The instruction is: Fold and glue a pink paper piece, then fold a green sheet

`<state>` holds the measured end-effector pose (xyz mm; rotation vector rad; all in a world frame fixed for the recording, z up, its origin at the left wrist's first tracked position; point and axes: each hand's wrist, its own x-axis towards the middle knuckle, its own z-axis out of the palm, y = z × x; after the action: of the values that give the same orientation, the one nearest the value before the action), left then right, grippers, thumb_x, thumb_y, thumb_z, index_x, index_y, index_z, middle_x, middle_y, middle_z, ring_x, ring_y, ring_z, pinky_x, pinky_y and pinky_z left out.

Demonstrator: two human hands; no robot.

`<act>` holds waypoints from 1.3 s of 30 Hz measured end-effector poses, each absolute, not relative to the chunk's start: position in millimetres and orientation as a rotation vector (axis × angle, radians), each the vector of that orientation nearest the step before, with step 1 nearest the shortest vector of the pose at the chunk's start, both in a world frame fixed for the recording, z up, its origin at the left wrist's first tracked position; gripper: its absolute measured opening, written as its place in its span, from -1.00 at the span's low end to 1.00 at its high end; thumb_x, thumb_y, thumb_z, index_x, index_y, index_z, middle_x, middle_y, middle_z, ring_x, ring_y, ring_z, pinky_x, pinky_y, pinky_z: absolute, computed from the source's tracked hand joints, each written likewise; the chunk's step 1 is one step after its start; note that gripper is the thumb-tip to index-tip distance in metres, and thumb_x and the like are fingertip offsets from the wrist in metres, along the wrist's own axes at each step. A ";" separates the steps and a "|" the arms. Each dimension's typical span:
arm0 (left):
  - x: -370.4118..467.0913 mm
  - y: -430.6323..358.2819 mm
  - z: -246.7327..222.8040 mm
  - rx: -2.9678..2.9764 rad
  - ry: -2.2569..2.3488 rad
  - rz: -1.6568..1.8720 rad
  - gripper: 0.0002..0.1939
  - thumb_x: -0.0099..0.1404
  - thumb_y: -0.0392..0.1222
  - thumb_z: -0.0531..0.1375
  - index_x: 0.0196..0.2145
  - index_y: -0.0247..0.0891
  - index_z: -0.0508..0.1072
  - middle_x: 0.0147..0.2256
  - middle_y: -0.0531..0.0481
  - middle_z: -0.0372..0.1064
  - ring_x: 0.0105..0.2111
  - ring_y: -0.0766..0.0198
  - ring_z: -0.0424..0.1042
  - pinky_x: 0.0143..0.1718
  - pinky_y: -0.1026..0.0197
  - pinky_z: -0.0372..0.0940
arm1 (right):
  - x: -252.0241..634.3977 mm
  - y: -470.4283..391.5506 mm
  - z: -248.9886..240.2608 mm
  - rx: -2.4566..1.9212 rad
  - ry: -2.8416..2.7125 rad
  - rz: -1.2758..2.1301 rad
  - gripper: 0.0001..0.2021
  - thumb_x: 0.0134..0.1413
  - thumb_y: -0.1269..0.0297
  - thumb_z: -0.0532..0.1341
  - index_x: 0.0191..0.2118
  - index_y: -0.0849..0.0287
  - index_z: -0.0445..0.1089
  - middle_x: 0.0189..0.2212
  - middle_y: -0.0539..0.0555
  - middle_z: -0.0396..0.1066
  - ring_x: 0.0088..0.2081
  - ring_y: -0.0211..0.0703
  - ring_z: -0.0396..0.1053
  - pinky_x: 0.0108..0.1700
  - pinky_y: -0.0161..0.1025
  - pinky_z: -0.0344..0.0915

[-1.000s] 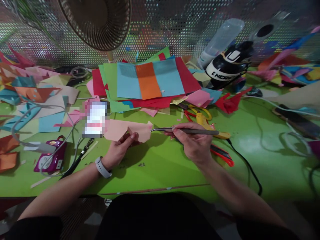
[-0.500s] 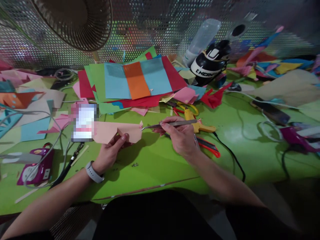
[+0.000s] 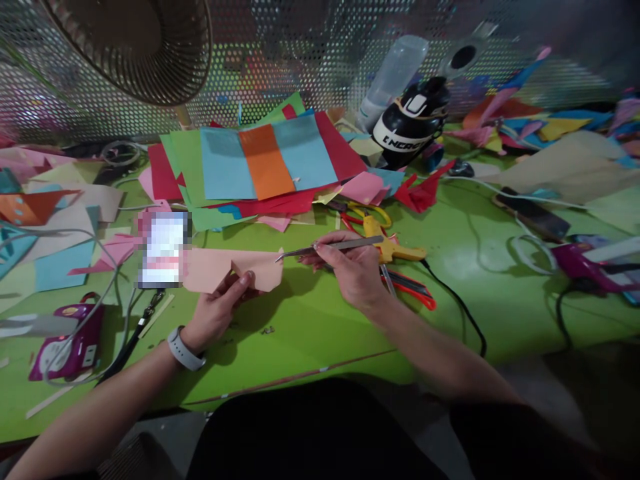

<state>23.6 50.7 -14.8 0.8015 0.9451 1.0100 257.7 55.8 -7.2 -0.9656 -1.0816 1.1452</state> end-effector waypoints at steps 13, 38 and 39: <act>24.2 52.3 -15.6 0.750 0.947 1.017 -0.68 0.04 -0.09 0.46 -0.28 -0.23 0.52 -0.31 0.05 0.52 -0.34 0.31 0.50 -0.24 0.23 0.50 | 261.1 62.8 4.5 -0.979 -1.046 1.103 -0.81 0.00 0.13 0.35 -0.32 0.09 0.40 -0.53 -0.07 0.55 -0.48 -0.15 0.57 -0.53 -0.30 0.47; 28.6 50.8 -14.5 0.948 0.924 1.015 -0.76 0.15 -0.07 0.40 -0.28 -0.24 0.53 -0.37 0.05 0.47 -0.32 0.29 0.49 -0.14 0.19 0.49 | 294.8 33.9 10.9 -1.023 -1.989 0.476 -0.71 0.21 0.40 0.17 0.00 0.06 0.47 0.05 0.11 0.50 0.06 -0.13 0.46 0.11 -0.04 0.41; 28.8 49.3 -13.6 0.960 0.930 0.999 -0.74 0.15 -0.06 0.40 -0.29 -0.25 0.54 -0.37 0.04 0.48 -0.33 0.29 0.49 -0.14 0.19 0.49 | 289.2 38.8 16.1 -1.043 -1.947 0.550 -0.77 0.21 0.33 0.20 -0.03 0.07 0.48 0.05 0.12 0.49 0.07 -0.11 0.45 0.11 -0.03 0.40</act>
<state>28.8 49.3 -13.6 0.9596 0.9297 0.9990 289.2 38.8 16.1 -1.0427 -1.9466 0.5502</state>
